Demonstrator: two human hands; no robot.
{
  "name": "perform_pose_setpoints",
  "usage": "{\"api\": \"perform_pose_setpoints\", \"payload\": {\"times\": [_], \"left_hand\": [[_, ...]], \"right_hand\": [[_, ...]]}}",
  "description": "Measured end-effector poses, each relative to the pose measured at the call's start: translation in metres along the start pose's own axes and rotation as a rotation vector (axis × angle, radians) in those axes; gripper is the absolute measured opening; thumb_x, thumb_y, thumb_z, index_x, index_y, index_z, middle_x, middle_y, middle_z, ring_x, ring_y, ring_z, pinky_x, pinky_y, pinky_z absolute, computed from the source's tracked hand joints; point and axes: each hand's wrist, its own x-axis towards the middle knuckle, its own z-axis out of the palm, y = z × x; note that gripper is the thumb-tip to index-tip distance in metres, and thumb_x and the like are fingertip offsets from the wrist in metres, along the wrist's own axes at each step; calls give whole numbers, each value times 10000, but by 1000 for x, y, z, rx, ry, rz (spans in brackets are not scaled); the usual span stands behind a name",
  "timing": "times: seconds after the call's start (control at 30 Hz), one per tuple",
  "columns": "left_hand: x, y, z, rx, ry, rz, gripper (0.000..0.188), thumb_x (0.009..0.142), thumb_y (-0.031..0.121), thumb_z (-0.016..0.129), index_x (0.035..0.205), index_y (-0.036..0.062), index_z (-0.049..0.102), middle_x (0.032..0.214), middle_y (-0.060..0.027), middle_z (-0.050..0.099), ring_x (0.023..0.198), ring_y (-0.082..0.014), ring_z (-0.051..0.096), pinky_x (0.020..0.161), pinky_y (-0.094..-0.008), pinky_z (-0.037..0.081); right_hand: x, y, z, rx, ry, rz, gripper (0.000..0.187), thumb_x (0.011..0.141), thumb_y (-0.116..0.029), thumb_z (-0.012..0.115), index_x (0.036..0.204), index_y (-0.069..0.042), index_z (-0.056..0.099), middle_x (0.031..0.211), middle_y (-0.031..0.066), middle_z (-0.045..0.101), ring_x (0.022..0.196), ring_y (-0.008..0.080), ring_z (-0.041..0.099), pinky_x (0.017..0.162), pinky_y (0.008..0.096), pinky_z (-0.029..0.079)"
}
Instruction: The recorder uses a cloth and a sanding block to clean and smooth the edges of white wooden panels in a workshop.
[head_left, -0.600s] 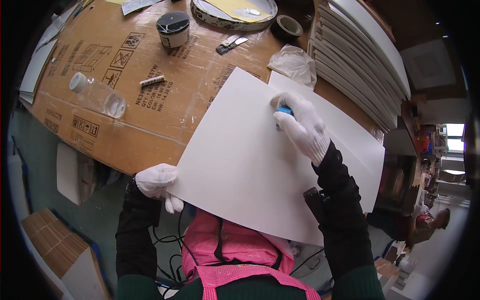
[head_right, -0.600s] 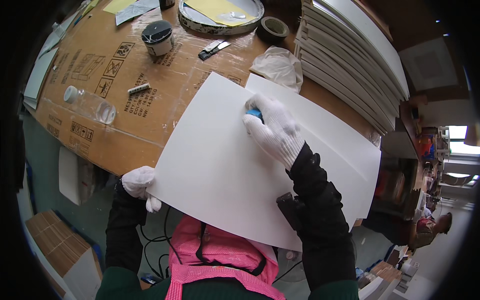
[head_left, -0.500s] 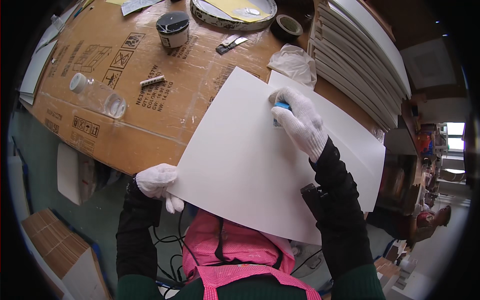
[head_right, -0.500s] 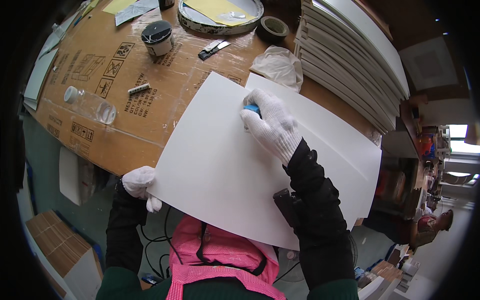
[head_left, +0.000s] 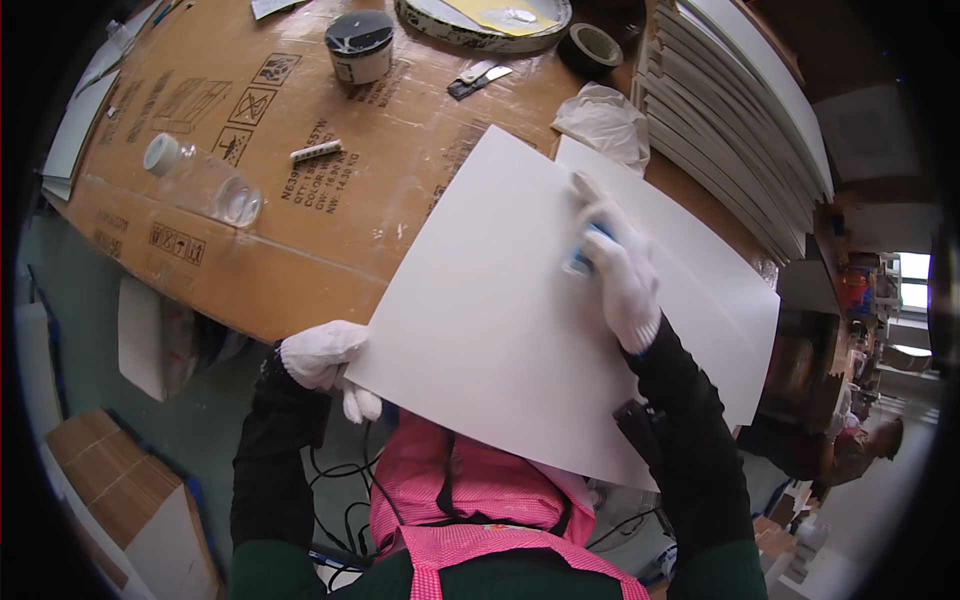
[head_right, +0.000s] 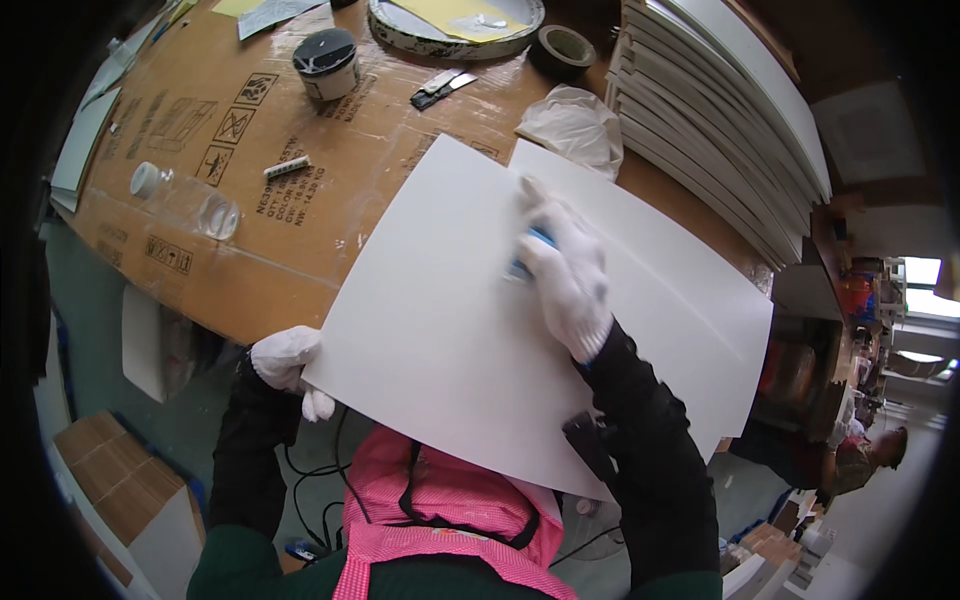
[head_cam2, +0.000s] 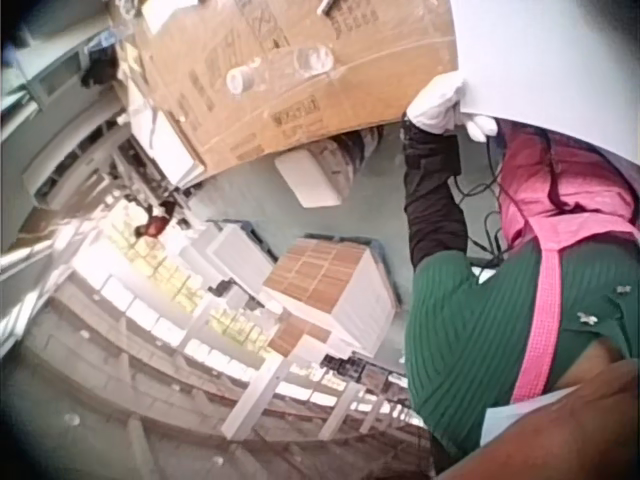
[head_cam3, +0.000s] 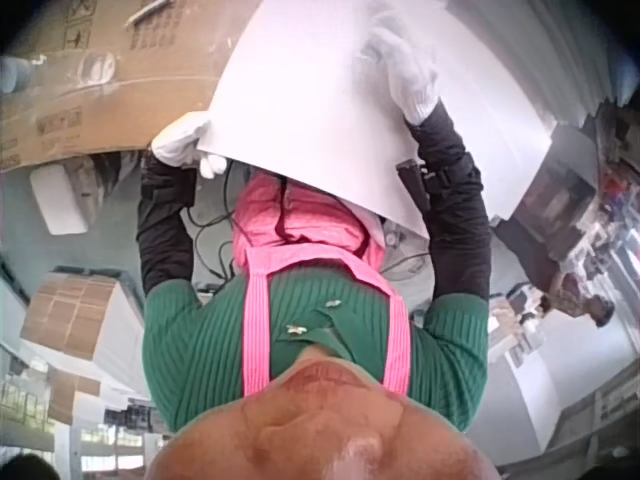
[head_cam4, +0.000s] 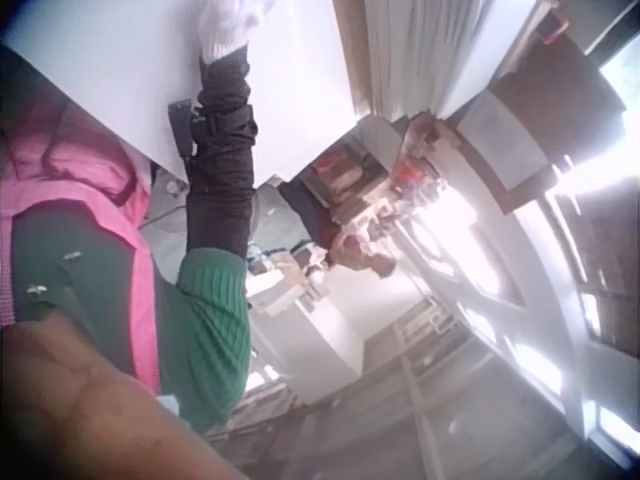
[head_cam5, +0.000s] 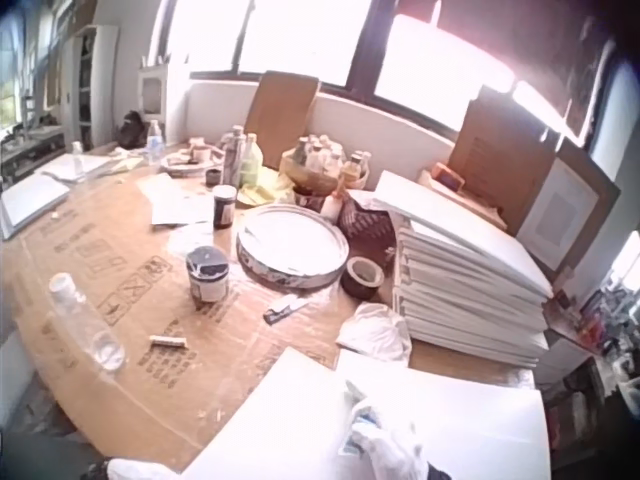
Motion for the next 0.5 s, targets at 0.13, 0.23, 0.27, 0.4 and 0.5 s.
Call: {"api": "perform_pose_setpoints", "payload": {"times": [0.13, 0.23, 0.27, 0.4, 0.5], "left_hand": [[4, 5, 9, 83, 35, 10, 614, 1020, 429, 507, 1276, -128, 494, 1018, -281, 685, 835, -376, 735, 588, -405, 645], [12, 2, 16, -54, 72, 39, 858, 1012, 604, 365, 1306, -199, 425, 1067, -319, 668, 842, -404, 731, 593, -412, 653], [13, 4, 19, -59, 82, 40, 858, 1012, 604, 365, 1306, -199, 425, 1067, -319, 668, 842, -404, 731, 593, -412, 653], [13, 10, 19, -332, 131, -27, 1066, 941, 772, 191, 1370, -186, 377, 1192, -309, 630, 921, -422, 710, 634, -424, 647], [17, 7, 17, 61, 98, -5, 1137, 899, 830, 156, 1423, -160, 350, 1280, -315, 594, 1075, -456, 656, 756, -477, 628]], "right_hand": [[41, -23, 47, -173, -147, -93, 299, 836, -206, 552, 1004, 39, 581, 1434, 293, 492, 1359, 442, 436, 1124, 459, 350], [34, -26, 84, -234, -133, -240, 305, 839, -217, 605, 1045, 7, 611, 1407, 267, 522, 1332, 444, 458, 1129, 457, 360], [15, -26, 91, -299, -165, -355, 301, 827, -191, 623, 1068, -12, 621, 1389, 259, 538, 1306, 443, 488, 1116, 457, 385], [-64, -101, 117, 261, -614, -225, 507, 834, -172, 598, 1335, -90, 594, 1030, 141, 652, 1110, 342, 609, 1009, 428, 454], [-84, -99, 103, 744, -813, 142, 333, 928, -279, 527, 1098, -29, 667, 1062, 106, 664, 1070, 249, 629, 979, 389, 474]]}}
